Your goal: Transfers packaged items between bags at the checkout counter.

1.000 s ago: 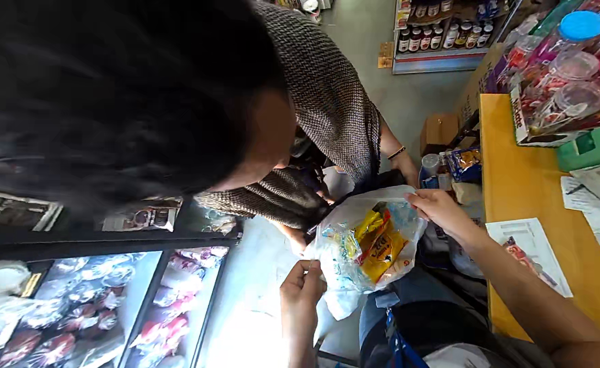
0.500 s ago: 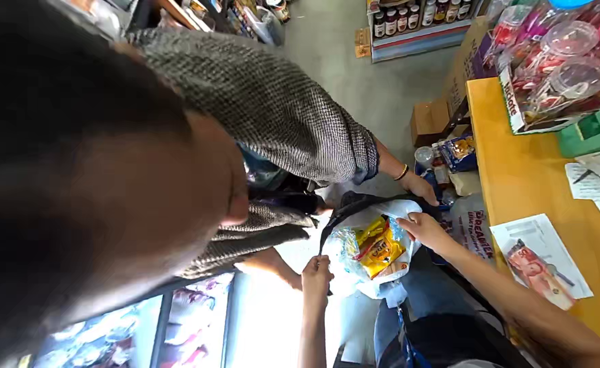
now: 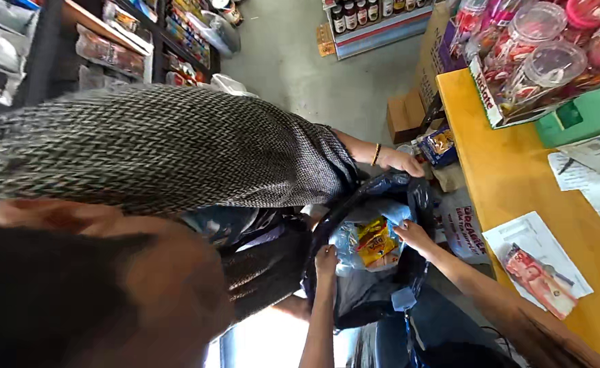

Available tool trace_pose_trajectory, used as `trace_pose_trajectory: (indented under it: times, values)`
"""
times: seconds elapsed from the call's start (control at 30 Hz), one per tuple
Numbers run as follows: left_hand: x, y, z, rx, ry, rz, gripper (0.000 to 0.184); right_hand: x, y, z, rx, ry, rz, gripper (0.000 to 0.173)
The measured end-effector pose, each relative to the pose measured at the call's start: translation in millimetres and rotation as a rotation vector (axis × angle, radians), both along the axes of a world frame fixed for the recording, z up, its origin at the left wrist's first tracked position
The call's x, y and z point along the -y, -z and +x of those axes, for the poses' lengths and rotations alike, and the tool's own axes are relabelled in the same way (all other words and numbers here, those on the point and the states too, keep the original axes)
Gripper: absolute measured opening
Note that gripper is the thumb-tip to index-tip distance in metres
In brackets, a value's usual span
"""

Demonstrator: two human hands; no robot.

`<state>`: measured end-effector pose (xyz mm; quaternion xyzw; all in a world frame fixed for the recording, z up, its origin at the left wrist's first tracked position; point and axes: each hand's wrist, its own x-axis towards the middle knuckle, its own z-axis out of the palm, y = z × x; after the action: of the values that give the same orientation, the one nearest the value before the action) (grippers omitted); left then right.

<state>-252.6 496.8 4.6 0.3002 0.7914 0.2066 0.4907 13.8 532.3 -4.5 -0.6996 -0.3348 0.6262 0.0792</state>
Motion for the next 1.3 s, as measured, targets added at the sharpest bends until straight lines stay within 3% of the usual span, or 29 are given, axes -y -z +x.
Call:
trace_pose_trajectory:
  times: [0.23,0.37,0.5,0.73,0.9,1.0,1.2,1.3]
  values:
    - [-62.2,50.7,2.9,-0.066,0.081,-0.040,0.033,-37.9,34.0,-13.8,-0.038,0.261,-0.001,0.046]
    - [-99.1,70.7,7.6,-0.093,0.168,-0.076,0.033,-64.2,44.6,-10.6,0.023,0.303,-0.012,0.049]
    - [-103.3,89.1,11.7,-0.115,0.252,-0.111,0.035,-65.3,58.6,-7.6,0.047,0.282,-0.031,0.047]
    - [-133.0,156.2,19.4,-0.102,0.357,-0.095,0.039,-69.3,133.5,-2.3,0.065,0.356,-0.061,0.045]
    - [-153.3,226.7,26.1,-0.124,0.399,-0.159,0.041,-69.7,202.9,2.0,0.013,0.337,-0.094,0.047]
    - [-159.8,269.4,23.2,-0.170,0.451,-0.159,0.040,-72.4,226.0,-0.7,-0.062,0.256,-0.121,0.045]
    - [-174.2,287.5,-0.8,-0.219,0.503,-0.189,0.045,-78.9,240.7,-22.5,-0.087,0.237,-0.056,0.045]
    - [-183.7,288.7,-2.6,-0.127,0.454,-0.190,0.048,-85.0,223.1,-22.0,-0.060,0.184,-0.033,0.047]
